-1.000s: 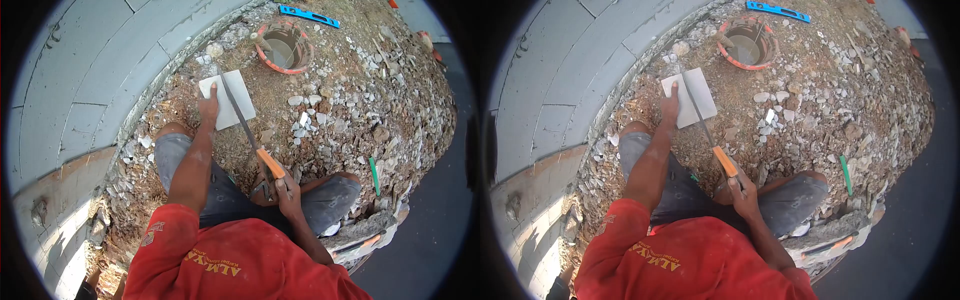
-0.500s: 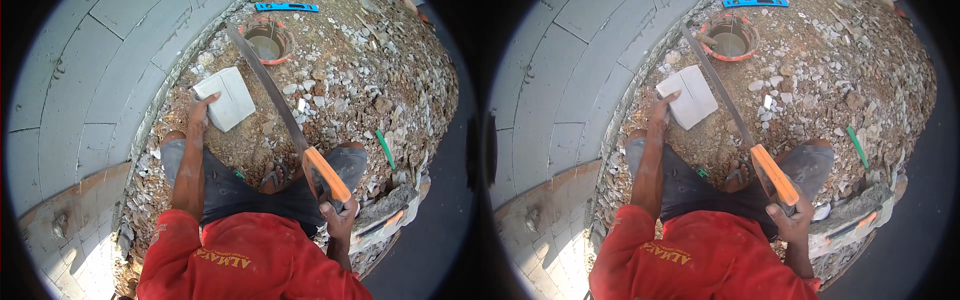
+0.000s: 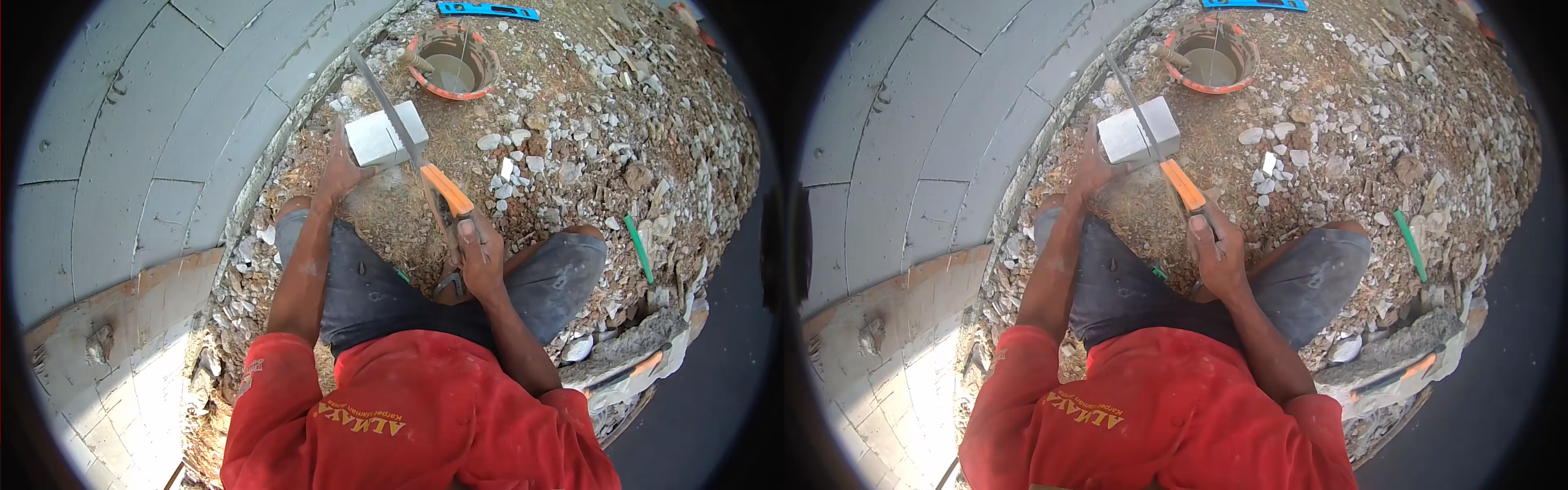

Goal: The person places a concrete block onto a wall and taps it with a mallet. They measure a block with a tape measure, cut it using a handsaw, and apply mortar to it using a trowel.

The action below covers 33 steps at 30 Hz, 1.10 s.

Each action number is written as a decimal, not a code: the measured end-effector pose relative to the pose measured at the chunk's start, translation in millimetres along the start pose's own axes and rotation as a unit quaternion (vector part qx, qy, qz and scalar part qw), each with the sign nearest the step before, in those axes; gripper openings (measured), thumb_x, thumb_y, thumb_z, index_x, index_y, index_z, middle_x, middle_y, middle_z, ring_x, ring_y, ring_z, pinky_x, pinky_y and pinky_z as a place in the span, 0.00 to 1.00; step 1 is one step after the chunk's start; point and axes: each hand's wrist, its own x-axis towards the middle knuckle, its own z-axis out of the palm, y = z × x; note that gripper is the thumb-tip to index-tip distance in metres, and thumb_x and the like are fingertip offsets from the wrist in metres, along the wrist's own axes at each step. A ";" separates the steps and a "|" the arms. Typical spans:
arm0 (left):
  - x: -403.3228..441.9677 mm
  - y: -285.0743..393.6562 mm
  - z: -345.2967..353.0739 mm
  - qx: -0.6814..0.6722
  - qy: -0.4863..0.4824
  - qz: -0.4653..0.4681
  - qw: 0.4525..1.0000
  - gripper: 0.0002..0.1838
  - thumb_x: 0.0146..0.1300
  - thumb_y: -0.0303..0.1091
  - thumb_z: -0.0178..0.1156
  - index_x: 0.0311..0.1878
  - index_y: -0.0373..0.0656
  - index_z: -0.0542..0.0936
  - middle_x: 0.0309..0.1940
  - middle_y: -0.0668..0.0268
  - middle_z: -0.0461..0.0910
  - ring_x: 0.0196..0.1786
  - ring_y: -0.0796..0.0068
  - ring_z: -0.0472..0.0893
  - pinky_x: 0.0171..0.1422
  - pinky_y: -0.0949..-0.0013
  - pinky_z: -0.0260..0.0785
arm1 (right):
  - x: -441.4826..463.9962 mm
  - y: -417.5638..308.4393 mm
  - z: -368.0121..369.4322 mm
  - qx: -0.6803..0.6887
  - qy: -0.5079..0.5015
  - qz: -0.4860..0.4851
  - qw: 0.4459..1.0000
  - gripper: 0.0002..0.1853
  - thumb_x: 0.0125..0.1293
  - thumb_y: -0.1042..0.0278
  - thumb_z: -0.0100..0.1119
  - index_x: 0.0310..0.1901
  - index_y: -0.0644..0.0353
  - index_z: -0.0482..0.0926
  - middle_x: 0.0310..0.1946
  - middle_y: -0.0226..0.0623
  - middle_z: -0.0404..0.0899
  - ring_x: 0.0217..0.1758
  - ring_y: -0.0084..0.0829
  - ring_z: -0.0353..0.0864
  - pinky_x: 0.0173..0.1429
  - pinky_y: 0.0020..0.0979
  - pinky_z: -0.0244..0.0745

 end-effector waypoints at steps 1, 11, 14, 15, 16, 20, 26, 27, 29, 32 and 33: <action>-4.8 12.1 -2.0 0.076 0.007 0.017 0.997 0.74 0.38 0.42 0.84 0.81 0.36 0.41 0.78 0.43 0.54 0.80 0.51 0.55 0.83 0.57 0.49 | 2.2 8.7 5.2 0.001 0.004 -0.008 1.000 0.21 0.78 0.55 0.51 0.55 0.68 0.78 0.24 0.24 0.69 0.27 0.17 0.66 0.31 0.25 0.62; 28.0 71.5 0.6 0.341 -0.090 -0.053 0.934 0.69 0.38 0.48 0.83 0.79 0.34 0.50 0.76 0.40 0.55 0.79 0.41 0.54 0.83 0.48 0.50 | 47.3 66.9 49.9 0.027 0.037 -0.017 0.999 0.24 0.81 0.49 0.46 0.53 0.67 0.78 0.23 0.26 0.71 0.21 0.16 0.68 0.24 0.23 0.63; 42.0 66.5 -1.9 0.327 -0.104 -0.061 0.937 0.69 0.36 0.49 0.83 0.78 0.34 0.52 0.74 0.41 0.60 0.77 0.37 0.57 0.81 0.45 0.52 | 48.8 61.5 50.1 0.066 0.030 0.018 0.997 0.23 0.81 0.51 0.47 0.53 0.68 0.78 0.26 0.26 0.70 0.26 0.17 0.67 0.29 0.25 0.63; 45.7 61.5 -3.0 0.326 -0.104 -0.065 0.937 0.69 0.36 0.49 0.83 0.78 0.34 0.52 0.74 0.41 0.60 0.77 0.37 0.57 0.81 0.45 0.52 | 47.3 60.4 50.2 0.083 0.023 0.041 0.995 0.22 0.81 0.53 0.48 0.55 0.69 0.77 0.28 0.26 0.70 0.31 0.18 0.66 0.35 0.26 0.64; 49.7 56.8 -3.9 0.338 -0.099 -0.039 0.935 0.68 0.33 0.49 0.82 0.76 0.30 0.54 0.70 0.40 0.63 0.74 0.38 0.61 0.79 0.49 0.55 | 48.2 61.6 52.0 0.082 0.021 0.043 0.995 0.22 0.81 0.53 0.48 0.55 0.69 0.77 0.28 0.26 0.70 0.31 0.18 0.66 0.35 0.26 0.64; 67.1 50.6 -9.4 0.305 -0.091 -0.025 0.948 0.66 0.29 0.51 0.79 0.72 0.28 0.60 0.66 0.38 0.67 0.71 0.39 0.65 0.78 0.52 0.57 | 52.8 63.4 56.4 0.032 0.032 -0.011 0.999 0.22 0.81 0.51 0.47 0.49 0.66 0.79 0.25 0.27 0.72 0.23 0.17 0.68 0.25 0.25 0.63; 88.7 45.6 -18.6 0.271 -0.133 -0.093 0.949 0.63 0.28 0.50 0.78 0.71 0.31 0.62 0.66 0.37 0.67 0.70 0.37 0.65 0.75 0.49 0.61 | 20.9 50.7 42.4 -0.086 0.017 -0.037 0.995 0.21 0.80 0.55 0.50 0.58 0.68 0.75 0.28 0.31 0.74 0.28 0.21 0.70 0.33 0.29 0.68; 90.2 46.7 -19.0 0.269 -0.130 -0.093 0.950 0.63 0.28 0.50 0.78 0.71 0.31 0.62 0.66 0.37 0.67 0.70 0.37 0.65 0.75 0.49 0.61 | 14.4 44.9 39.4 -0.080 0.001 0.010 0.997 0.26 0.79 0.56 0.51 0.68 0.69 0.72 0.28 0.34 0.75 0.30 0.23 0.71 0.36 0.30 0.70; 88.0 47.3 -15.7 0.319 -0.114 -0.078 0.937 0.62 0.30 0.50 0.78 0.71 0.32 0.62 0.66 0.38 0.67 0.68 0.37 0.67 0.73 0.48 0.63 | 13.1 44.5 39.2 -0.082 0.007 0.009 0.997 0.26 0.79 0.56 0.52 0.67 0.70 0.72 0.28 0.35 0.75 0.31 0.23 0.72 0.37 0.31 0.71; 75.1 51.4 -13.8 0.301 -0.117 -0.056 0.945 0.65 0.30 0.50 0.78 0.73 0.31 0.59 0.67 0.40 0.65 0.70 0.33 0.62 0.75 0.44 0.59 | 56.6 36.6 51.8 -0.088 0.009 0.016 0.996 0.26 0.78 0.54 0.53 0.65 0.70 0.74 0.29 0.36 0.76 0.32 0.24 0.73 0.38 0.31 0.72; 73.4 50.4 -11.1 0.302 -0.119 -0.056 0.944 0.65 0.30 0.50 0.78 0.73 0.31 0.59 0.67 0.40 0.65 0.70 0.33 0.62 0.75 0.44 0.59 | 71.2 40.1 57.0 -0.086 0.010 0.017 0.996 0.26 0.78 0.54 0.53 0.65 0.70 0.74 0.29 0.36 0.76 0.32 0.24 0.73 0.38 0.31 0.72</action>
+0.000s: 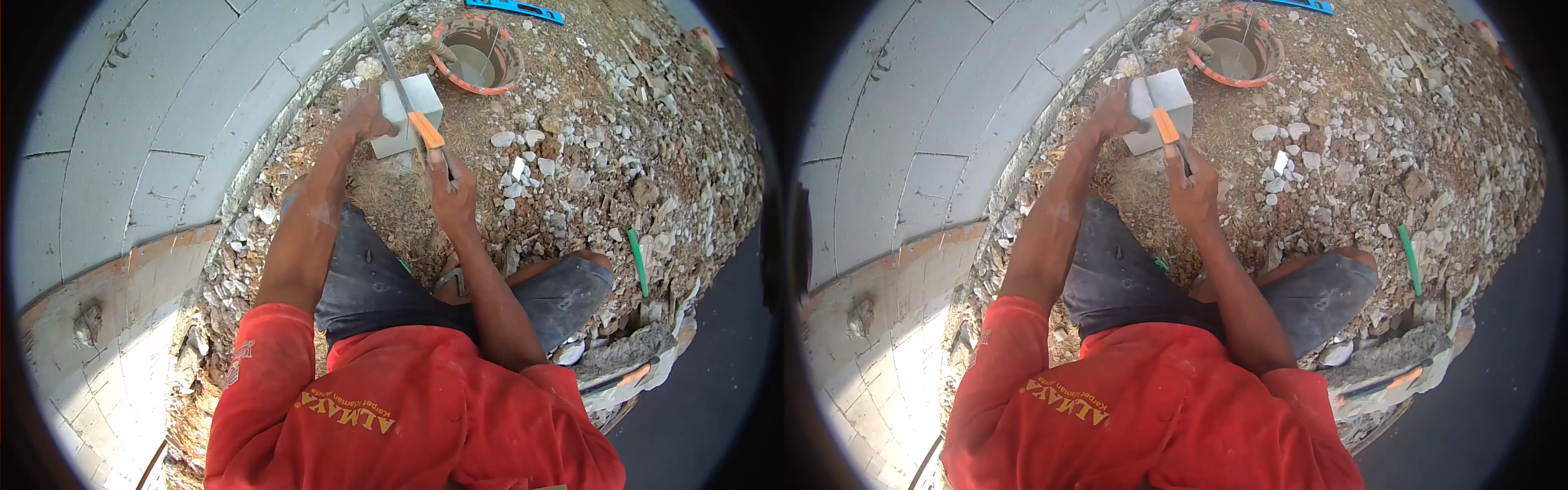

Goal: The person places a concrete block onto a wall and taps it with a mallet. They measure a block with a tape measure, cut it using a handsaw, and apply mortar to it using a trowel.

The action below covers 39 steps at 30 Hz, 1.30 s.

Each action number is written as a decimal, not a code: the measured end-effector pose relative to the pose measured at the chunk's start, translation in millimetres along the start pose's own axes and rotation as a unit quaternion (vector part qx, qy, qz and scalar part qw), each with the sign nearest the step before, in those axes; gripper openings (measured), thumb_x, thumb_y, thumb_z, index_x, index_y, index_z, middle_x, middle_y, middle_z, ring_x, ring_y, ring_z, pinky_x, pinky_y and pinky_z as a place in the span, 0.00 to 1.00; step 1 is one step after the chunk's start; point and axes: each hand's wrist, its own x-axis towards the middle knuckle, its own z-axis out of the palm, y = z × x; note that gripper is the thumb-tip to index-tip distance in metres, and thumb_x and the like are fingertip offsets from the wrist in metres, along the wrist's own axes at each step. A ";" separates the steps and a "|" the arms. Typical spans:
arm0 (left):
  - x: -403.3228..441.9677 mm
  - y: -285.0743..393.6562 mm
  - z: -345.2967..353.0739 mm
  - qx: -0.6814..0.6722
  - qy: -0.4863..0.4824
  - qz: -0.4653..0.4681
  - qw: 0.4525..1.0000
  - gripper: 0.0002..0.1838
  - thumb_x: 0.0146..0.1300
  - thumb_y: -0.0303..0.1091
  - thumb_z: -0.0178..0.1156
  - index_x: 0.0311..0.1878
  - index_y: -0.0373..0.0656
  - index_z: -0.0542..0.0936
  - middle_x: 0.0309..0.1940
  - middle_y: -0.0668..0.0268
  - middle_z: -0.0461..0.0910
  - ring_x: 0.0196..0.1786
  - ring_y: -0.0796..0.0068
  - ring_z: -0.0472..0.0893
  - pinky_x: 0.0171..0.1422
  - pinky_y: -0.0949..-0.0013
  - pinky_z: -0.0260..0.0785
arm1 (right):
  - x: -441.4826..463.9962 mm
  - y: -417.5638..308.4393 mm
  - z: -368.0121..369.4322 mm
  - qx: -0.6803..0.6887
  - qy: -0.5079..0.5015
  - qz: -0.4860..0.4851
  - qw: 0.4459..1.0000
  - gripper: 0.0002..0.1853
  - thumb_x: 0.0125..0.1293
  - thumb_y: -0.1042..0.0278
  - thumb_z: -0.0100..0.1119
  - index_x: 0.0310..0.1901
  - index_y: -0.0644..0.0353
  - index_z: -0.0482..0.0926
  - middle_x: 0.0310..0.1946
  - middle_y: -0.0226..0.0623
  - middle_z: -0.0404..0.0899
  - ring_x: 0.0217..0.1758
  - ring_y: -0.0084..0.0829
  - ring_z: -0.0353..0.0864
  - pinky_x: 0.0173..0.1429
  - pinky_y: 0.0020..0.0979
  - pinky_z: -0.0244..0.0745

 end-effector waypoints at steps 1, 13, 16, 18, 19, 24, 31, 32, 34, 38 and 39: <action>-1.2 -0.8 3.6 -0.015 0.016 -0.003 1.000 0.65 0.30 0.50 0.78 0.73 0.31 0.59 0.67 0.40 0.65 0.71 0.33 0.61 0.76 0.44 0.59 | 12.5 1.6 6.1 -0.018 0.007 -0.022 1.000 0.26 0.78 0.54 0.53 0.65 0.70 0.74 0.29 0.37 0.77 0.33 0.24 0.73 0.38 0.32 0.72; -19.9 -3.3 28.7 -0.005 0.110 0.080 0.991 0.62 0.35 0.50 0.81 0.73 0.34 0.60 0.64 0.44 0.68 0.67 0.40 0.66 0.75 0.48 0.56 | -32.1 -6.5 -25.6 -0.022 -0.015 0.017 1.000 0.21 0.80 0.56 0.50 0.59 0.68 0.77 0.26 0.31 0.71 0.28 0.21 0.66 0.32 0.30 0.65; -22.8 -2.3 24.8 -0.007 0.126 0.072 0.989 0.61 0.35 0.49 0.81 0.72 0.33 0.61 0.63 0.45 0.69 0.67 0.41 0.66 0.74 0.48 0.56 | -7.9 -25.4 -13.5 -0.031 0.006 -0.017 0.999 0.20 0.80 0.56 0.50 0.56 0.67 0.78 0.25 0.33 0.70 0.27 0.22 0.65 0.32 0.32 0.65; -32.1 5.4 35.3 -0.021 0.122 0.056 0.991 0.61 0.35 0.48 0.82 0.72 0.33 0.61 0.63 0.45 0.69 0.67 0.41 0.65 0.74 0.48 0.57 | -43.5 -12.6 -23.3 -0.002 -0.005 0.039 0.999 0.22 0.80 0.54 0.49 0.56 0.67 0.79 0.24 0.28 0.71 0.25 0.19 0.65 0.30 0.27 0.62; -31.9 6.5 33.4 -0.018 0.152 0.070 0.986 0.56 0.36 0.45 0.80 0.68 0.31 0.63 0.60 0.45 0.69 0.63 0.41 0.67 0.71 0.48 0.59 | -67.4 -10.0 -29.2 0.000 0.001 0.022 1.000 0.23 0.80 0.51 0.48 0.53 0.67 0.79 0.24 0.25 0.71 0.23 0.16 0.65 0.27 0.23 0.60; -37.2 1.9 43.0 0.006 0.217 0.107 0.970 0.49 0.37 0.42 0.78 0.62 0.30 0.66 0.57 0.44 0.70 0.59 0.42 0.69 0.65 0.48 0.63 | -110.1 -26.7 -55.1 0.018 -0.006 0.044 0.999 0.22 0.79 0.62 0.50 0.65 0.67 0.75 0.29 0.30 0.76 0.32 0.18 0.72 0.36 0.27 0.69; -33.3 -8.7 14.0 0.016 0.056 0.052 0.997 0.61 0.39 0.50 0.81 0.75 0.36 0.60 0.66 0.45 0.67 0.68 0.43 0.67 0.75 0.51 0.60 | -3.3 -18.4 -15.7 -0.028 -0.011 0.016 0.999 0.26 0.79 0.52 0.50 0.63 0.67 0.76 0.26 0.37 0.75 0.30 0.26 0.73 0.37 0.34 0.70; -33.2 -18.7 -1.9 -0.134 -0.034 0.059 0.989 0.56 0.46 0.52 0.77 0.74 0.35 0.61 0.66 0.44 0.68 0.69 0.45 0.68 0.75 0.52 0.61 | -3.9 -13.7 -18.1 -0.040 -0.018 0.015 0.999 0.27 0.79 0.51 0.50 0.64 0.67 0.76 0.27 0.39 0.77 0.31 0.28 0.74 0.39 0.35 0.71; -21.9 -22.7 -12.2 -0.268 -0.119 0.071 0.953 0.51 0.53 0.54 0.73 0.74 0.34 0.63 0.67 0.44 0.69 0.69 0.47 0.69 0.74 0.53 0.62 | -6.5 -10.5 -18.2 -0.022 -0.007 0.014 1.000 0.27 0.79 0.50 0.50 0.65 0.67 0.75 0.30 0.42 0.79 0.33 0.29 0.76 0.41 0.36 0.72; -24.9 23.5 30.0 -0.209 0.116 -0.112 0.965 0.31 0.72 0.52 0.52 0.67 0.36 0.73 0.63 0.40 0.74 0.72 0.43 0.68 0.73 0.51 0.64 | -5.1 -5.5 -8.7 0.024 0.012 0.012 1.000 0.28 0.78 0.50 0.50 0.67 0.67 0.73 0.35 0.48 0.80 0.38 0.33 0.79 0.47 0.39 0.74; -25.4 36.4 35.8 -0.158 0.175 -0.122 0.964 0.28 0.73 0.49 0.51 0.65 0.36 0.74 0.62 0.39 0.74 0.71 0.41 0.68 0.72 0.48 0.63 | -3.9 -5.4 -9.0 0.033 0.018 0.008 0.999 0.29 0.78 0.51 0.50 0.68 0.67 0.72 0.36 0.48 0.81 0.39 0.34 0.79 0.47 0.40 0.74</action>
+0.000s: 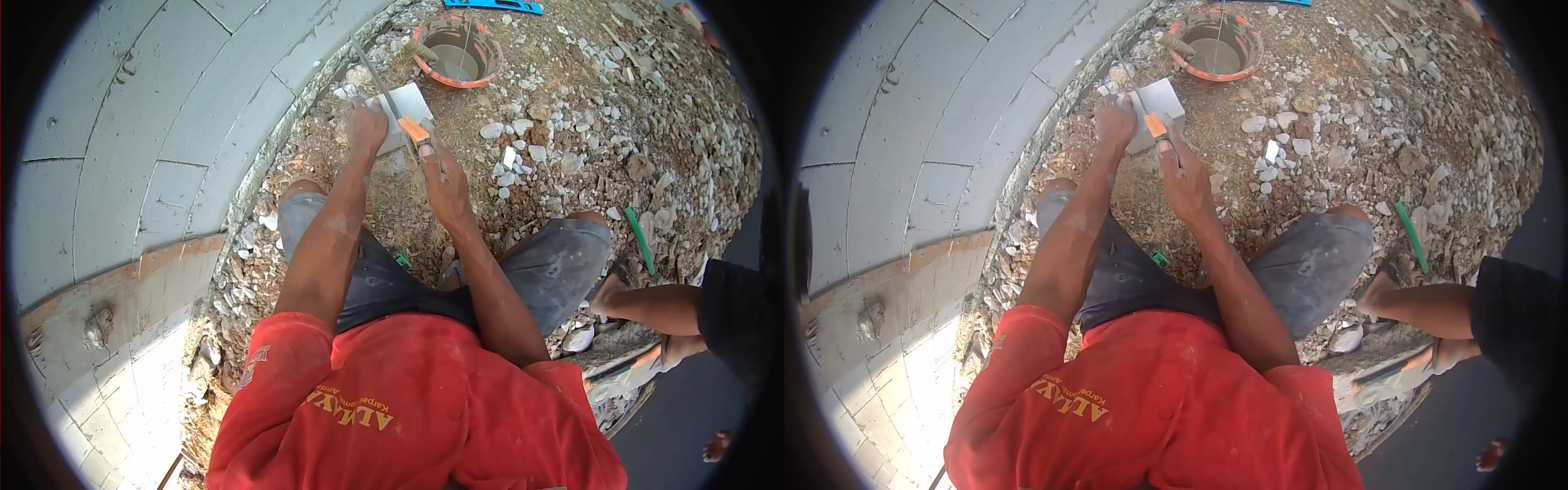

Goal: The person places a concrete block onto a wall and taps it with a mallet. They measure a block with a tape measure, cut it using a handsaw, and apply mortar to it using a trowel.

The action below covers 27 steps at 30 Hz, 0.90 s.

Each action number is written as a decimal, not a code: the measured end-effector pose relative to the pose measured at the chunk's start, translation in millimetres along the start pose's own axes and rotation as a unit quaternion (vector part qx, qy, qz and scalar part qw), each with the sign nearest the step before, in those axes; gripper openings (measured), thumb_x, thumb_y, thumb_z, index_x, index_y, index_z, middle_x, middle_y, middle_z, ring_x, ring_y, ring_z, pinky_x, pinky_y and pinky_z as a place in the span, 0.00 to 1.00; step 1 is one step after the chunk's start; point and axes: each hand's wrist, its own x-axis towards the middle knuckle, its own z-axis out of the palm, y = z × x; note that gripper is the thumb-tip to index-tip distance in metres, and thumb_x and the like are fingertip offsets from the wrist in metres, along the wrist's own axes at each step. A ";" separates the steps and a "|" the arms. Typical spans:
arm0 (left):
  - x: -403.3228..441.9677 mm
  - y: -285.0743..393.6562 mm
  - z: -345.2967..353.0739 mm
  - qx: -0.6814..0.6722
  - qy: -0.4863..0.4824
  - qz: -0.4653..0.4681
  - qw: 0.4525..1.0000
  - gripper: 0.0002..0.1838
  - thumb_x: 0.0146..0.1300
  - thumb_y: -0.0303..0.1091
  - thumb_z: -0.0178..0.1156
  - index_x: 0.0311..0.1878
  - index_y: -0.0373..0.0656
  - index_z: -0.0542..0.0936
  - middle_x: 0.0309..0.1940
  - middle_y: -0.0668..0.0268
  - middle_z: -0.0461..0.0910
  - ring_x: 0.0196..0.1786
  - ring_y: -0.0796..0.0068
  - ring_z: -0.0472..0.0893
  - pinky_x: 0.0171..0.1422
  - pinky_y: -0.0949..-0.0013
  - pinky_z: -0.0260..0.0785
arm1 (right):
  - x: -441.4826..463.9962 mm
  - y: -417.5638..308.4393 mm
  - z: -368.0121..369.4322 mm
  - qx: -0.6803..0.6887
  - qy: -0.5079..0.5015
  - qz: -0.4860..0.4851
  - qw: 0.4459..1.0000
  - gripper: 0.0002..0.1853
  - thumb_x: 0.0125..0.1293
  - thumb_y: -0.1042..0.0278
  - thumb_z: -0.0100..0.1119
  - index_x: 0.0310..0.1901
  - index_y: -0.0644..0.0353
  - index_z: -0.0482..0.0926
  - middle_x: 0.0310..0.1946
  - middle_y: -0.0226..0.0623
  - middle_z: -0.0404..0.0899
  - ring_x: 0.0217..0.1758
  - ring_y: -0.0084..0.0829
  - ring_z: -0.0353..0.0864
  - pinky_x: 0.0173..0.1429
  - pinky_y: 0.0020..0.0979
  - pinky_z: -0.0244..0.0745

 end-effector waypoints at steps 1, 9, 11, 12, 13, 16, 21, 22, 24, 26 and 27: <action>-4.0 6.0 9.2 0.042 0.063 0.008 0.997 0.25 0.74 0.47 0.50 0.63 0.37 0.75 0.61 0.39 0.73 0.69 0.40 0.68 0.71 0.46 0.63 | -1.8 -1.9 -4.9 -0.039 -0.017 -0.002 0.999 0.29 0.79 0.51 0.50 0.70 0.67 0.70 0.36 0.49 0.81 0.39 0.35 0.79 0.48 0.40 0.74; 2.4 7.8 19.3 0.109 0.099 -0.002 0.989 0.22 0.75 0.44 0.47 0.62 0.39 0.76 0.60 0.46 0.74 0.66 0.41 0.70 0.68 0.44 0.65 | -124.4 -36.5 -72.1 0.027 -0.047 0.095 0.994 0.27 0.80 0.61 0.48 0.74 0.68 0.65 0.33 0.27 0.75 0.32 0.18 0.70 0.38 0.23 0.70; 3.7 0.7 24.7 0.109 0.150 0.033 0.982 0.21 0.74 0.43 0.48 0.60 0.40 0.77 0.59 0.49 0.75 0.65 0.42 0.71 0.67 0.45 0.66 | -113.2 -37.1 -65.3 0.035 -0.035 0.086 0.995 0.27 0.80 0.62 0.49 0.74 0.69 0.64 0.34 0.26 0.76 0.32 0.18 0.70 0.39 0.24 0.70; 2.6 0.9 24.5 0.108 0.140 0.031 0.984 0.21 0.74 0.43 0.48 0.60 0.40 0.77 0.58 0.49 0.76 0.64 0.43 0.72 0.67 0.46 0.66 | -86.9 -24.1 -52.0 0.011 -0.026 0.050 0.998 0.27 0.80 0.61 0.49 0.73 0.69 0.65 0.33 0.31 0.77 0.31 0.19 0.70 0.38 0.25 0.70; 2.4 0.7 24.3 0.107 0.136 0.027 0.984 0.21 0.74 0.43 0.48 0.60 0.40 0.77 0.58 0.49 0.76 0.64 0.43 0.72 0.67 0.46 0.66 | -49.6 -17.6 -33.9 -0.035 -0.029 0.023 0.999 0.27 0.80 0.61 0.49 0.72 0.69 0.66 0.32 0.34 0.77 0.31 0.20 0.70 0.38 0.25 0.71; 7.8 3.6 15.6 0.103 0.122 0.030 0.987 0.21 0.74 0.44 0.48 0.61 0.41 0.76 0.57 0.49 0.76 0.64 0.42 0.72 0.65 0.45 0.68 | 5.9 -8.0 -0.8 -0.083 -0.026 -0.032 0.996 0.26 0.79 0.60 0.50 0.71 0.68 0.68 0.30 0.38 0.76 0.31 0.22 0.71 0.37 0.26 0.70; 8.8 9.5 16.2 0.078 0.128 0.008 0.989 0.22 0.74 0.45 0.49 0.62 0.42 0.76 0.58 0.46 0.75 0.63 0.41 0.72 0.62 0.44 0.72 | -97.1 -36.2 -56.0 -0.053 -0.037 0.061 0.996 0.27 0.79 0.59 0.50 0.72 0.65 0.67 0.29 0.34 0.76 0.31 0.20 0.70 0.38 0.27 0.71; 9.3 6.6 20.5 0.077 0.120 0.006 0.990 0.22 0.74 0.45 0.49 0.62 0.42 0.76 0.58 0.46 0.75 0.63 0.41 0.72 0.62 0.44 0.72 | -130.0 -40.6 -72.2 -0.028 -0.030 0.071 0.997 0.27 0.79 0.59 0.50 0.73 0.65 0.67 0.29 0.33 0.75 0.31 0.19 0.70 0.38 0.27 0.71; 15.0 0.9 25.0 0.088 0.162 0.033 0.982 0.21 0.75 0.45 0.47 0.57 0.40 0.79 0.59 0.45 0.76 0.62 0.40 0.73 0.64 0.45 0.70 | -134.0 -40.4 -78.6 0.020 -0.028 0.106 0.994 0.27 0.79 0.59 0.50 0.73 0.64 0.67 0.29 0.31 0.75 0.31 0.18 0.70 0.38 0.27 0.71; 5.2 -4.3 26.6 0.096 0.150 0.050 0.983 0.22 0.75 0.46 0.46 0.57 0.40 0.79 0.59 0.44 0.76 0.62 0.40 0.73 0.64 0.45 0.70 | -99.5 -32.4 -64.7 -0.021 -0.032 0.063 0.997 0.27 0.79 0.57 0.50 0.72 0.64 0.68 0.30 0.34 0.76 0.32 0.18 0.70 0.40 0.25 0.71; 6.0 -2.6 26.2 0.096 0.158 0.061 0.981 0.22 0.76 0.47 0.45 0.58 0.41 0.79 0.60 0.44 0.75 0.63 0.40 0.73 0.64 0.45 0.70 | -60.8 -23.7 -49.0 -0.046 -0.042 0.071 0.996 0.27 0.79 0.56 0.51 0.71 0.65 0.69 0.34 0.39 0.79 0.35 0.21 0.74 0.43 0.27 0.73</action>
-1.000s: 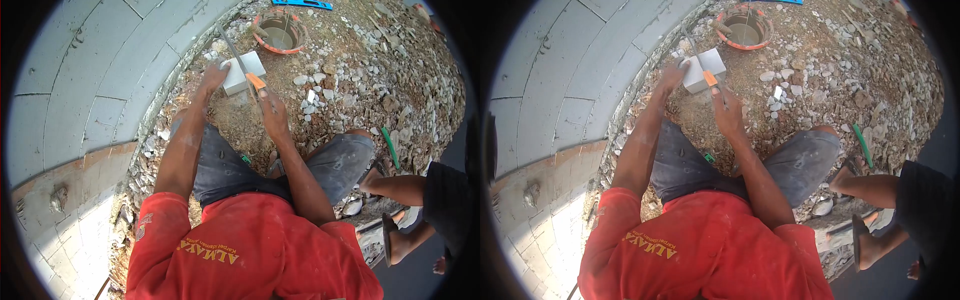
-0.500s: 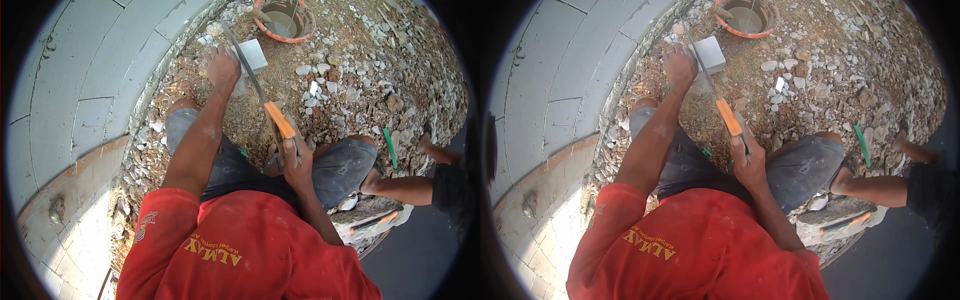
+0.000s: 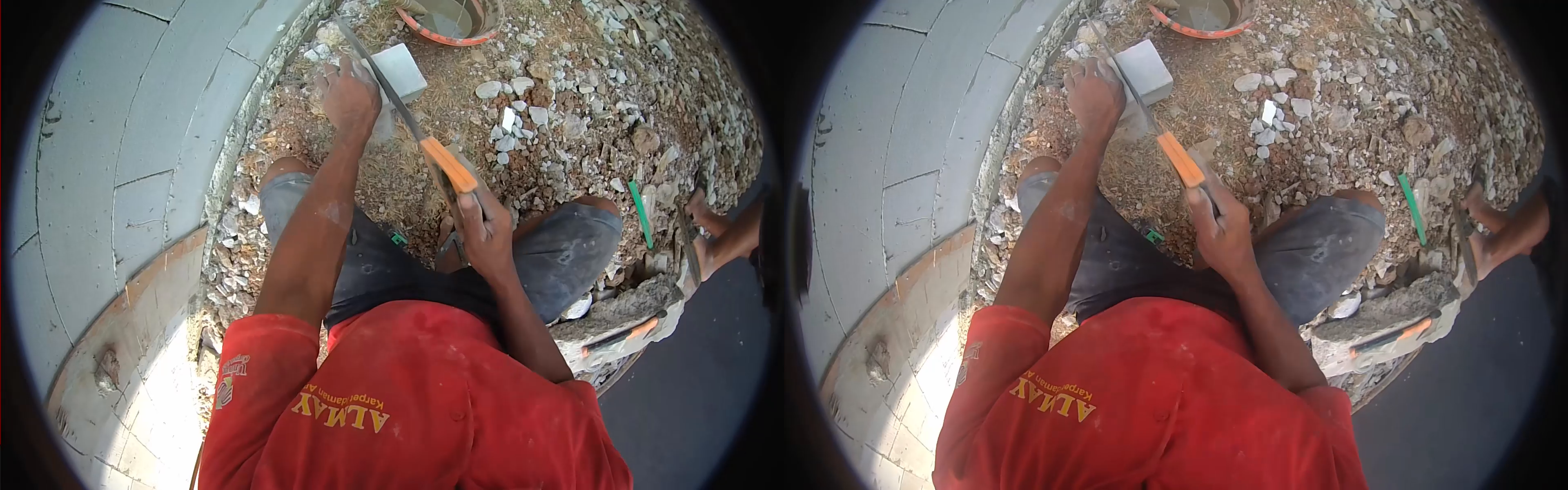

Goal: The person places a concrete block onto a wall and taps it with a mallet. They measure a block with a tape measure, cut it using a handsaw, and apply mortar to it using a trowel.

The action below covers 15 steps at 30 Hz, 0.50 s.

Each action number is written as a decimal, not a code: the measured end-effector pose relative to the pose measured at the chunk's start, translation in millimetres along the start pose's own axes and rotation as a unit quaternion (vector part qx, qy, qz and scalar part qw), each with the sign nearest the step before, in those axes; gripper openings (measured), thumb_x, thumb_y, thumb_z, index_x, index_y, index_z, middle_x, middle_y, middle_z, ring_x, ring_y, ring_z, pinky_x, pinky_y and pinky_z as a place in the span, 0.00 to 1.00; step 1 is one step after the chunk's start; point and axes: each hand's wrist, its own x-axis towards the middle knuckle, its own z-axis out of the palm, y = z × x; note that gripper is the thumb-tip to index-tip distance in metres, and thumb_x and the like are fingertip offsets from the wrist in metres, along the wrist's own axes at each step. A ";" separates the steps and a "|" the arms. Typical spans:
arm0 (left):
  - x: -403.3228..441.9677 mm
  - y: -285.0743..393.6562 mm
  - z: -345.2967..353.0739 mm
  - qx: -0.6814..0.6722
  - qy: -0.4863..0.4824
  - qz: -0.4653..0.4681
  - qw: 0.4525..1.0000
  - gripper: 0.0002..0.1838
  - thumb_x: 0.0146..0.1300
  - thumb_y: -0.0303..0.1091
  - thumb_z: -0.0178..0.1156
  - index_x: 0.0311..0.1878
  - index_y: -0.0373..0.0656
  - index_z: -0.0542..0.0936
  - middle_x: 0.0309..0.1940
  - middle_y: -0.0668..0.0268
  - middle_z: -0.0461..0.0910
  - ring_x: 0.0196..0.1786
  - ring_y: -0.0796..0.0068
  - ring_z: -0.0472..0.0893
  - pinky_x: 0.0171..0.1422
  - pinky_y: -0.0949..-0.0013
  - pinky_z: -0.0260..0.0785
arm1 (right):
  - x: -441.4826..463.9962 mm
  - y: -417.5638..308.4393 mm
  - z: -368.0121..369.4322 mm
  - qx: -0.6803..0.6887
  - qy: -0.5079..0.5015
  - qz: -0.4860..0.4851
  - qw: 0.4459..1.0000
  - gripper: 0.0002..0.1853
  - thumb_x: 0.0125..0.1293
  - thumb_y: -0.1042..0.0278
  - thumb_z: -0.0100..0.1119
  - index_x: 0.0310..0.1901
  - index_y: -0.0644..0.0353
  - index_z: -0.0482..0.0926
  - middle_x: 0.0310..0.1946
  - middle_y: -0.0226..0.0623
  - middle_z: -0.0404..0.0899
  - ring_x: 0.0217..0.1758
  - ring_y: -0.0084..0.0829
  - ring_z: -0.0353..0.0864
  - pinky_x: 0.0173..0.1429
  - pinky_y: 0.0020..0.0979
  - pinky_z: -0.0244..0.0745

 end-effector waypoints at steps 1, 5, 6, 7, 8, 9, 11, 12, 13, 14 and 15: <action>3.9 0.9 -1.2 -0.002 -0.001 0.001 1.000 0.22 0.76 0.47 0.45 0.58 0.41 0.79 0.60 0.44 0.75 0.63 0.40 0.73 0.64 0.45 0.70 | 41.6 0.3 16.5 -0.025 -0.012 0.010 1.000 0.27 0.79 0.55 0.51 0.71 0.65 0.69 0.38 0.44 0.83 0.37 0.23 0.78 0.46 0.29 0.75; 13.7 3.1 -9.0 0.001 -0.067 -0.045 0.997 0.23 0.75 0.46 0.46 0.63 0.42 0.77 0.63 0.43 0.73 0.65 0.39 0.71 0.65 0.44 0.69 | 70.5 0.8 40.9 -0.019 -0.004 -0.022 1.000 0.28 0.79 0.54 0.51 0.70 0.66 0.70 0.49 0.55 0.84 0.47 0.34 0.84 0.53 0.38 0.76; 11.6 8.0 -7.5 -0.002 -0.053 -0.050 0.997 0.23 0.75 0.46 0.46 0.63 0.42 0.77 0.63 0.43 0.73 0.65 0.39 0.71 0.65 0.44 0.69 | 49.6 2.6 32.8 -0.016 -0.002 -0.010 1.000 0.28 0.78 0.55 0.52 0.70 0.67 0.69 0.52 0.55 0.83 0.49 0.36 0.84 0.55 0.39 0.76; 18.9 9.5 -5.2 -0.003 -0.048 -0.046 0.998 0.23 0.75 0.46 0.46 0.63 0.42 0.77 0.63 0.43 0.73 0.65 0.39 0.71 0.65 0.44 0.69 | 28.3 4.1 24.6 -0.012 0.001 0.002 1.000 0.28 0.78 0.55 0.52 0.70 0.67 0.69 0.55 0.55 0.83 0.51 0.37 0.84 0.56 0.39 0.76; 21.9 7.1 -2.2 0.001 -0.025 -0.042 0.999 0.23 0.75 0.46 0.45 0.60 0.42 0.78 0.59 0.43 0.75 0.63 0.39 0.73 0.64 0.44 0.70 | -9.3 1.8 8.9 0.009 -0.001 0.019 1.000 0.28 0.78 0.56 0.52 0.71 0.67 0.69 0.57 0.54 0.82 0.51 0.36 0.84 0.57 0.38 0.76; 19.9 3.9 1.7 0.004 -0.007 -0.043 0.999 0.23 0.75 0.47 0.44 0.58 0.41 0.80 0.55 0.42 0.78 0.61 0.40 0.74 0.63 0.44 0.71 | -46.9 -0.3 -6.6 0.029 -0.001 0.036 0.999 0.28 0.78 0.58 0.53 0.71 0.67 0.68 0.59 0.52 0.81 0.51 0.36 0.84 0.57 0.37 0.76; 39.9 1.6 2.6 0.011 -0.041 -0.054 0.998 0.23 0.75 0.47 0.44 0.58 0.41 0.80 0.54 0.43 0.79 0.60 0.39 0.75 0.62 0.44 0.71 | -58.2 -1.7 -18.1 0.057 -0.004 0.042 0.998 0.27 0.78 0.59 0.52 0.72 0.67 0.68 0.61 0.50 0.80 0.50 0.34 0.83 0.57 0.36 0.76; 49.3 1.1 -0.8 0.018 -0.077 -0.059 0.995 0.24 0.75 0.47 0.44 0.58 0.41 0.80 0.52 0.43 0.80 0.58 0.39 0.77 0.62 0.44 0.72 | -52.1 0.7 -18.1 0.033 0.005 0.019 0.999 0.28 0.78 0.58 0.52 0.72 0.68 0.68 0.60 0.49 0.81 0.48 0.32 0.82 0.57 0.35 0.76; 52.4 1.8 -3.0 -0.013 -0.080 -0.076 0.994 0.24 0.74 0.47 0.44 0.58 0.41 0.80 0.51 0.43 0.81 0.56 0.38 0.78 0.61 0.44 0.72 | -38.2 0.8 -13.2 0.017 0.008 0.008 1.000 0.28 0.78 0.57 0.53 0.71 0.68 0.68 0.58 0.50 0.82 0.46 0.30 0.82 0.56 0.34 0.76; 48.8 3.1 -3.8 -0.016 -0.086 -0.072 0.994 0.24 0.74 0.47 0.44 0.58 0.41 0.80 0.51 0.43 0.81 0.56 0.38 0.78 0.61 0.44 0.72 | -24.2 1.1 -8.2 0.000 0.013 -0.002 1.000 0.29 0.78 0.56 0.53 0.71 0.69 0.68 0.56 0.50 0.83 0.44 0.29 0.81 0.55 0.34 0.76; 47.4 2.8 -2.2 0.009 -0.082 -0.060 0.995 0.23 0.73 0.46 0.46 0.58 0.42 0.80 0.54 0.46 0.80 0.60 0.42 0.77 0.62 0.47 0.73 | 19.5 -1.5 10.2 -0.014 0.006 -0.008 1.000 0.29 0.78 0.55 0.53 0.71 0.68 0.68 0.53 0.50 0.84 0.42 0.29 0.80 0.54 0.34 0.76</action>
